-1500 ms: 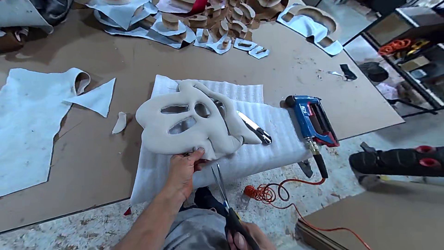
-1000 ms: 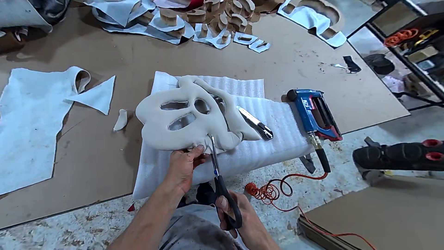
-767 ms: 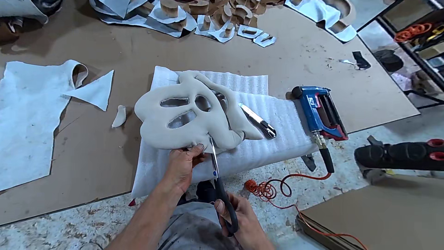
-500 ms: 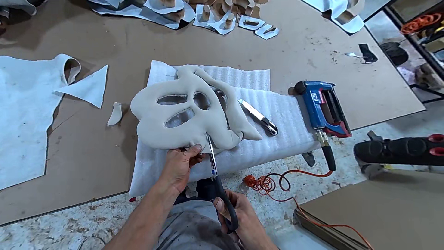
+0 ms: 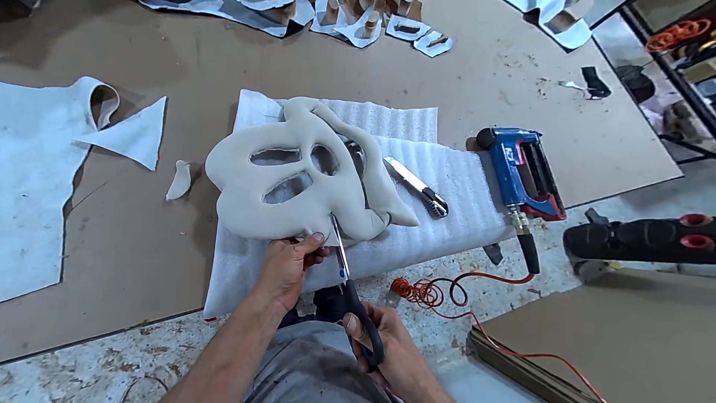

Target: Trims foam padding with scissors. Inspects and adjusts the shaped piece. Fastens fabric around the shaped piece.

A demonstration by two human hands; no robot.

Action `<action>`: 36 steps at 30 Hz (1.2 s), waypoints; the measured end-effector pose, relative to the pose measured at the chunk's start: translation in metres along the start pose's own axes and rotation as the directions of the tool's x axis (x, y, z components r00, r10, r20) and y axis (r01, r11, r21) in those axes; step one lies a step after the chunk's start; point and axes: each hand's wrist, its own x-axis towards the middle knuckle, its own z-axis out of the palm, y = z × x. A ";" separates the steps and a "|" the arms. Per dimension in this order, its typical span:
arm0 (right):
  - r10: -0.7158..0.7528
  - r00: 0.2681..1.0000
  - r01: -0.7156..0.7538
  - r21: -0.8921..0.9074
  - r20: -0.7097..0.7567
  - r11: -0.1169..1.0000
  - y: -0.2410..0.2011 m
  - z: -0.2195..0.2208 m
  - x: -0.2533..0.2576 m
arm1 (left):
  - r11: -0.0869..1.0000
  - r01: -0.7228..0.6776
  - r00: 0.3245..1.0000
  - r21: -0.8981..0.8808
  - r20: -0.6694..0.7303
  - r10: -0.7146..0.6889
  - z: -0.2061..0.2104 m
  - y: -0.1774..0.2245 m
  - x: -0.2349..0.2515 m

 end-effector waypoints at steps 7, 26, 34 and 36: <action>-0.022 1.000 0.021 0.024 0.016 0.999 0.007 -0.001 0.006 | 1.000 0.000 1.000 -0.009 0.003 0.000 0.000 0.002 0.000; -0.520 0.788 -0.048 -0.810 0.329 -0.585 -0.156 -0.053 -0.048 | 0.994 -0.018 0.999 0.111 -0.037 0.023 -0.021 0.002 0.011; -0.288 0.877 0.002 -0.603 0.385 -0.798 -0.209 0.012 -0.008 | 0.989 -0.062 0.998 0.133 0.002 0.063 -0.028 -0.004 0.016; -0.253 0.925 -0.045 -0.579 0.285 -0.814 -0.213 0.024 -0.004 | 0.990 -0.070 0.997 0.121 0.023 0.068 -0.030 -0.004 0.015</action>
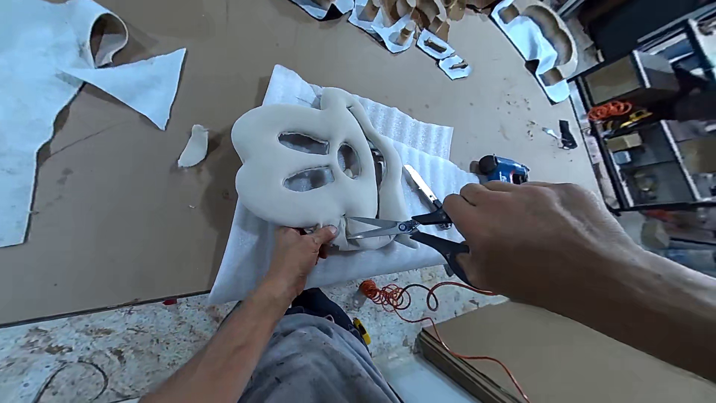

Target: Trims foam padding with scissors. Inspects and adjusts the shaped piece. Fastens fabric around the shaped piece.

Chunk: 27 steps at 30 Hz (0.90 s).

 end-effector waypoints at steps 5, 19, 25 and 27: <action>0.045 0.991 -0.036 -0.075 0.129 0.997 -0.007 -0.011 0.014 | 0.999 -0.008 1.000 -0.043 0.020 0.009 -0.002 0.000 0.000; -0.026 0.895 0.139 -0.223 0.446 0.965 -0.030 -0.063 0.056 | 0.994 -0.032 0.998 -0.104 0.054 0.038 -0.008 -0.001 -0.001; -0.083 0.889 0.178 -0.173 0.450 0.969 -0.045 -0.071 0.069 | 0.994 -0.006 0.996 -0.108 0.087 0.016 -0.008 0.002 -0.001; -0.092 0.868 0.161 -0.102 0.489 0.982 -0.056 -0.064 0.073 | 0.998 0.005 0.993 -0.059 0.120 0.002 -0.008 0.001 -0.002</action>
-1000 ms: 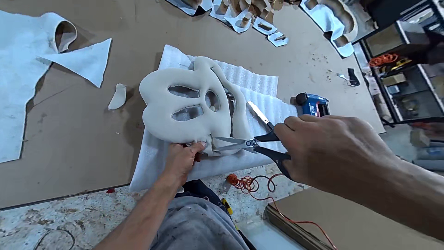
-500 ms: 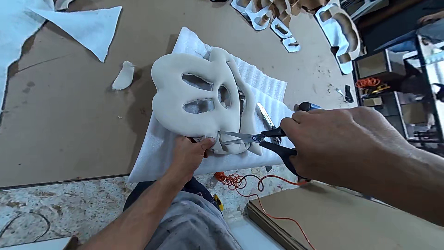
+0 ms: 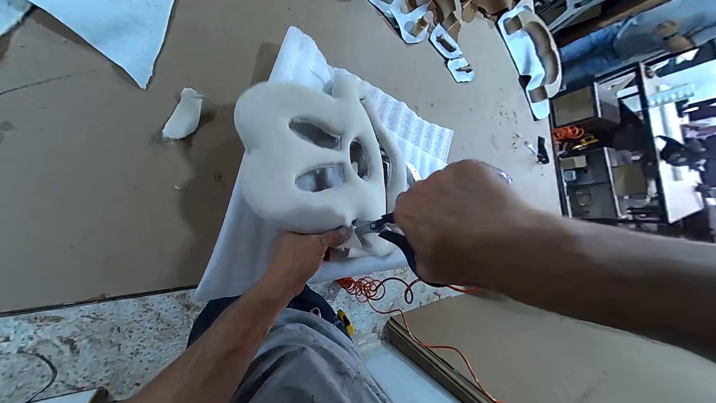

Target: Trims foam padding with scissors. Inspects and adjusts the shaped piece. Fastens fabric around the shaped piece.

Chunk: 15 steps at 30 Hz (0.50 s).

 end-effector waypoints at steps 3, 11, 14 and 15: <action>0.029 1.000 -0.029 0.011 0.007 1.000 0.003 0.002 0.004 | 1.000 -0.024 1.000 -0.006 0.008 0.024 -0.007 0.003 0.004; 0.009 1.000 -0.009 -0.007 -0.019 1.000 0.000 0.004 -0.004 | 0.999 -0.052 0.998 -0.003 0.029 0.052 -0.008 0.001 0.008; -0.044 0.996 0.044 -0.006 -0.072 0.999 -0.004 0.007 -0.005 | 1.000 -0.027 1.000 0.007 0.015 0.027 -0.008 0.004 0.008; -0.040 0.997 0.040 -0.011 -0.065 0.999 -0.006 0.006 -0.006 | 1.000 -0.025 1.000 -0.002 0.014 0.025 -0.007 0.005 0.008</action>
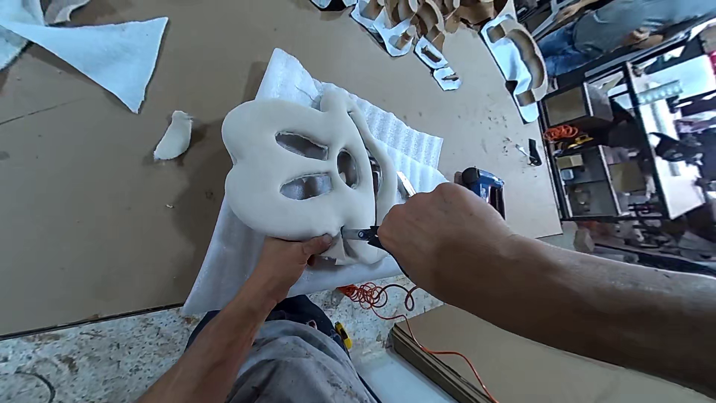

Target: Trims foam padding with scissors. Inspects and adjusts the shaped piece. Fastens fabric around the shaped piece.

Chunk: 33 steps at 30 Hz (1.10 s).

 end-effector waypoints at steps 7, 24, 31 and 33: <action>0.071 0.967 -0.039 0.131 -0.247 0.991 0.041 0.050 -0.046 | 0.994 0.014 1.000 -0.107 0.023 -0.012 -0.007 -0.001 0.005; 0.685 0.710 -0.077 0.949 -0.163 0.306 0.103 0.243 0.081 | 0.888 -0.460 0.850 -0.014 -0.298 0.435 0.016 0.072 -0.029; 0.550 0.161 0.682 0.495 -0.819 0.538 0.077 0.080 0.017 | 0.730 -0.479 0.830 0.486 -0.018 0.557 0.027 0.174 -0.116; 0.552 0.093 0.731 0.433 -0.829 0.528 0.041 0.050 0.012 | 0.689 -0.455 0.853 0.564 0.054 0.520 0.037 0.191 -0.132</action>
